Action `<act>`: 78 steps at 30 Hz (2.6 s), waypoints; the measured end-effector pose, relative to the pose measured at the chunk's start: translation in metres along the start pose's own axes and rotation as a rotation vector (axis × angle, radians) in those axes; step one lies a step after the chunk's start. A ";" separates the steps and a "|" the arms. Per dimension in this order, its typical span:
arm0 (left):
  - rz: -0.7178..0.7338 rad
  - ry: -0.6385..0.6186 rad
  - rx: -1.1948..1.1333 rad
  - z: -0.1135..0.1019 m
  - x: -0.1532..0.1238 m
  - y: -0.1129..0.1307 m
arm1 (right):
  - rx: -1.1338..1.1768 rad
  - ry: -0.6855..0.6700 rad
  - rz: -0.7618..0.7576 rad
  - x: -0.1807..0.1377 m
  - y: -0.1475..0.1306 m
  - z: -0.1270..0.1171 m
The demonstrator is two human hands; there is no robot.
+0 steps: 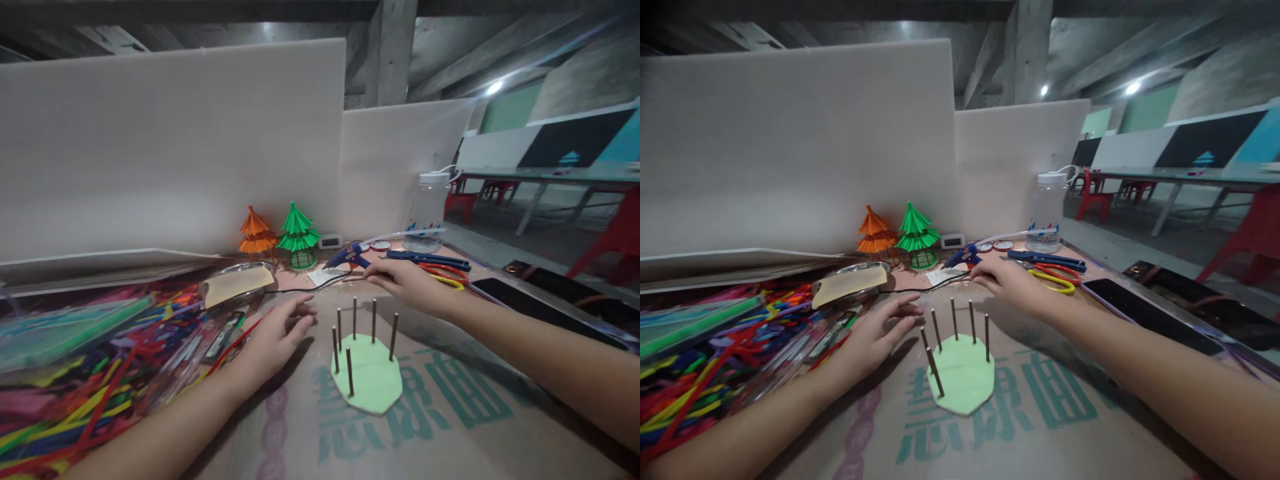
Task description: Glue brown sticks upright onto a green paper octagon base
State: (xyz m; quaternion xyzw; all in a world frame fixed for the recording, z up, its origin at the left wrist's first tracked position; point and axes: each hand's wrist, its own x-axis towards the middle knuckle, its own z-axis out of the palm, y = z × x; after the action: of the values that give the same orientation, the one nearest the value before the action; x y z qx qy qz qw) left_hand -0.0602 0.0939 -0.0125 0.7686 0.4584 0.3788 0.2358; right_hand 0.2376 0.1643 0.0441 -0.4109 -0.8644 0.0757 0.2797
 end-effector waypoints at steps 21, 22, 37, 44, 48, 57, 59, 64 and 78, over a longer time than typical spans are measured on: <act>0.032 0.115 0.114 -0.011 0.004 0.011 | 1.148 -0.131 0.404 -0.006 -0.045 0.072; 0.029 0.117 0.102 -0.011 0.004 0.011 | 1.172 -0.132 0.402 -0.005 -0.043 0.073; 0.048 0.134 0.179 -0.011 0.002 0.015 | 1.260 -0.109 0.421 -0.002 -0.040 0.066; 0.066 0.119 0.210 -0.012 0.001 0.020 | 1.139 -0.088 0.170 0.013 -0.048 0.035; 0.098 0.168 0.197 -0.011 -0.002 0.024 | 0.995 -0.117 0.077 0.013 -0.057 0.019; 0.165 0.150 0.130 -0.008 -0.008 0.024 | 0.733 0.034 0.005 0.001 -0.095 -0.005; 0.194 0.148 0.118 -0.007 -0.009 0.026 | 0.682 0.078 -0.007 -0.003 -0.103 -0.007; 0.207 0.144 0.117 -0.007 -0.011 0.030 | 0.634 0.060 0.007 -0.007 -0.110 -0.011; 0.214 0.072 -0.053 -0.007 -0.024 0.051 | 0.772 0.104 0.063 -0.002 -0.099 -0.011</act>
State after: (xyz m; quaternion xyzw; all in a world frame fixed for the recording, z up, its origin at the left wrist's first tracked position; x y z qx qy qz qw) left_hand -0.0462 0.0486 0.0195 0.7926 0.3717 0.4410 0.1977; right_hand 0.1784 0.0972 0.0887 -0.3048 -0.7440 0.3830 0.4548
